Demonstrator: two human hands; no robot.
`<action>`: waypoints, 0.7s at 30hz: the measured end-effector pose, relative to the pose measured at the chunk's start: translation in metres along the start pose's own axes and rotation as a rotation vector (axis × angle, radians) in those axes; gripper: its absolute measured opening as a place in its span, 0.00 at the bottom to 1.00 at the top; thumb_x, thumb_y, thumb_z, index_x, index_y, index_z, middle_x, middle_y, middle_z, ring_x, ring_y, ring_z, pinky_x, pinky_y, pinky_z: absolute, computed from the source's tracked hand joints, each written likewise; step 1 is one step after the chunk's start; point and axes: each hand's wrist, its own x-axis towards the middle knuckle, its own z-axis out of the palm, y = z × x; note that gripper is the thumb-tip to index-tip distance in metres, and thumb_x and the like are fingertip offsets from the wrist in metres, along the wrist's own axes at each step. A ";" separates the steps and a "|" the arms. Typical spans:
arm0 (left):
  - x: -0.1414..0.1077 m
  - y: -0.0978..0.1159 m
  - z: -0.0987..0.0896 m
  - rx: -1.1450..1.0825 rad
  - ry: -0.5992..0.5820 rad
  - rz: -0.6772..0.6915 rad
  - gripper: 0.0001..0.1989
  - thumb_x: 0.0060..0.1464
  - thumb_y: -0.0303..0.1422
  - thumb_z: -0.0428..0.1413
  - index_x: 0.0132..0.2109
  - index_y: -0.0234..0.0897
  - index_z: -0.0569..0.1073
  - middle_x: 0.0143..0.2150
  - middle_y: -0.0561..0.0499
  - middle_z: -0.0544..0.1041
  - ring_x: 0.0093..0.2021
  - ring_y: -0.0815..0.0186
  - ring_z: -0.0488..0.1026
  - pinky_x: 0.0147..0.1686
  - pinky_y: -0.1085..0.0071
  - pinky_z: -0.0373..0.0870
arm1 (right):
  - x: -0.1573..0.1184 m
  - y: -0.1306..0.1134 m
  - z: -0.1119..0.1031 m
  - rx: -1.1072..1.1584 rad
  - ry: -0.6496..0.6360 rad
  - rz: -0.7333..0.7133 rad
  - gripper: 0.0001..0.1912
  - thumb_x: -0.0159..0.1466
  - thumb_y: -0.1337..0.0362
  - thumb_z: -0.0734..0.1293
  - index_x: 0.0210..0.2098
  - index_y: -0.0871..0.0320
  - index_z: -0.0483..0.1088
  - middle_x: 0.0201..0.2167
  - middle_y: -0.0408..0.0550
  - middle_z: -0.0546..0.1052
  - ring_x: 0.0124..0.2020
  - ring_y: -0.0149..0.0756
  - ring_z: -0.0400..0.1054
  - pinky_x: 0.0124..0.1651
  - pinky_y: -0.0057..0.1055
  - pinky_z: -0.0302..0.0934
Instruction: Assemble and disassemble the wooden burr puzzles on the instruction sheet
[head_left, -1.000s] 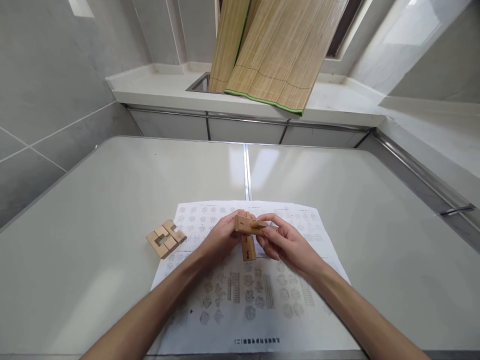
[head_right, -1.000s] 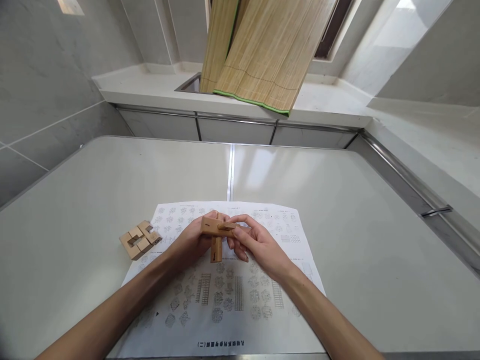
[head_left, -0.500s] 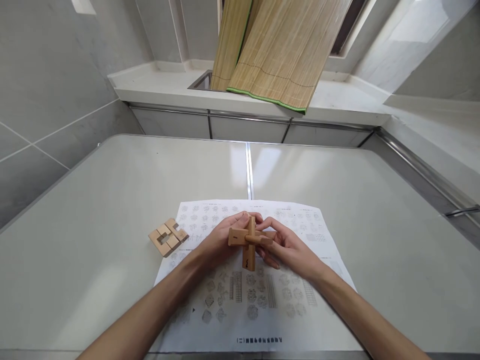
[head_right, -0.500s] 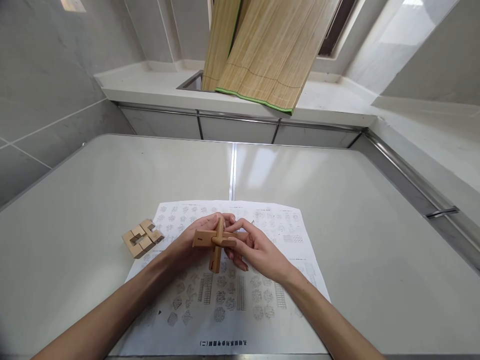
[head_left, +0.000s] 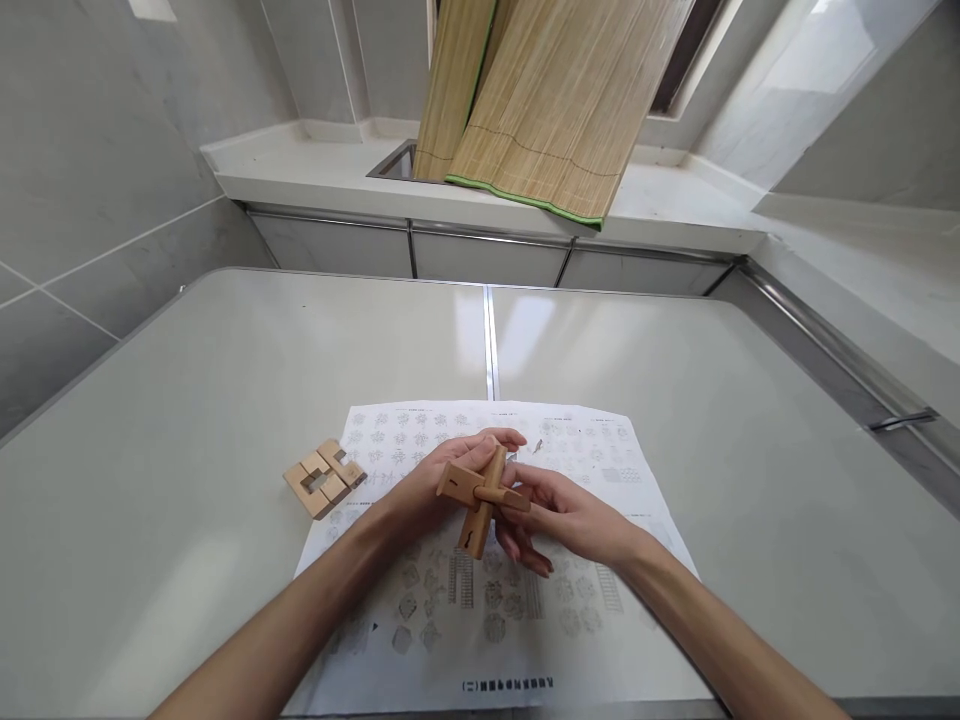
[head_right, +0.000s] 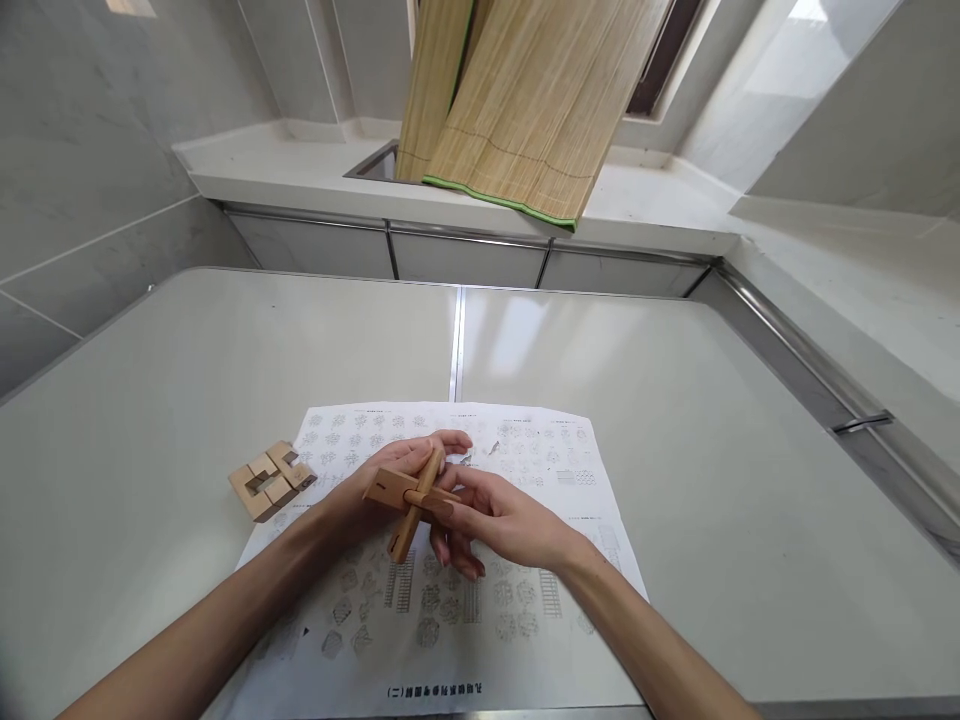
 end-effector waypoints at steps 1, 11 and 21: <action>0.000 0.000 -0.001 0.051 0.042 0.002 0.23 0.70 0.48 0.53 0.62 0.38 0.74 0.47 0.42 0.81 0.45 0.56 0.80 0.50 0.59 0.76 | 0.000 0.001 0.000 0.021 -0.033 0.011 0.16 0.75 0.49 0.66 0.45 0.57 0.68 0.28 0.43 0.78 0.19 0.27 0.68 0.24 0.26 0.62; 0.007 0.006 0.005 -0.112 0.081 0.161 0.24 0.72 0.48 0.50 0.60 0.37 0.78 0.62 0.40 0.78 0.68 0.46 0.68 0.68 0.50 0.61 | 0.004 0.006 -0.003 0.433 0.169 -0.152 0.16 0.71 0.52 0.71 0.37 0.60 0.74 0.24 0.41 0.73 0.15 0.21 0.58 0.19 0.22 0.54; 0.010 0.002 0.004 -0.093 0.277 0.196 0.19 0.66 0.48 0.60 0.53 0.38 0.80 0.64 0.39 0.75 0.68 0.45 0.68 0.63 0.52 0.66 | 0.010 -0.002 -0.029 0.830 0.636 -0.416 0.05 0.70 0.67 0.71 0.38 0.55 0.71 0.30 0.38 0.71 0.20 0.22 0.56 0.21 0.16 0.63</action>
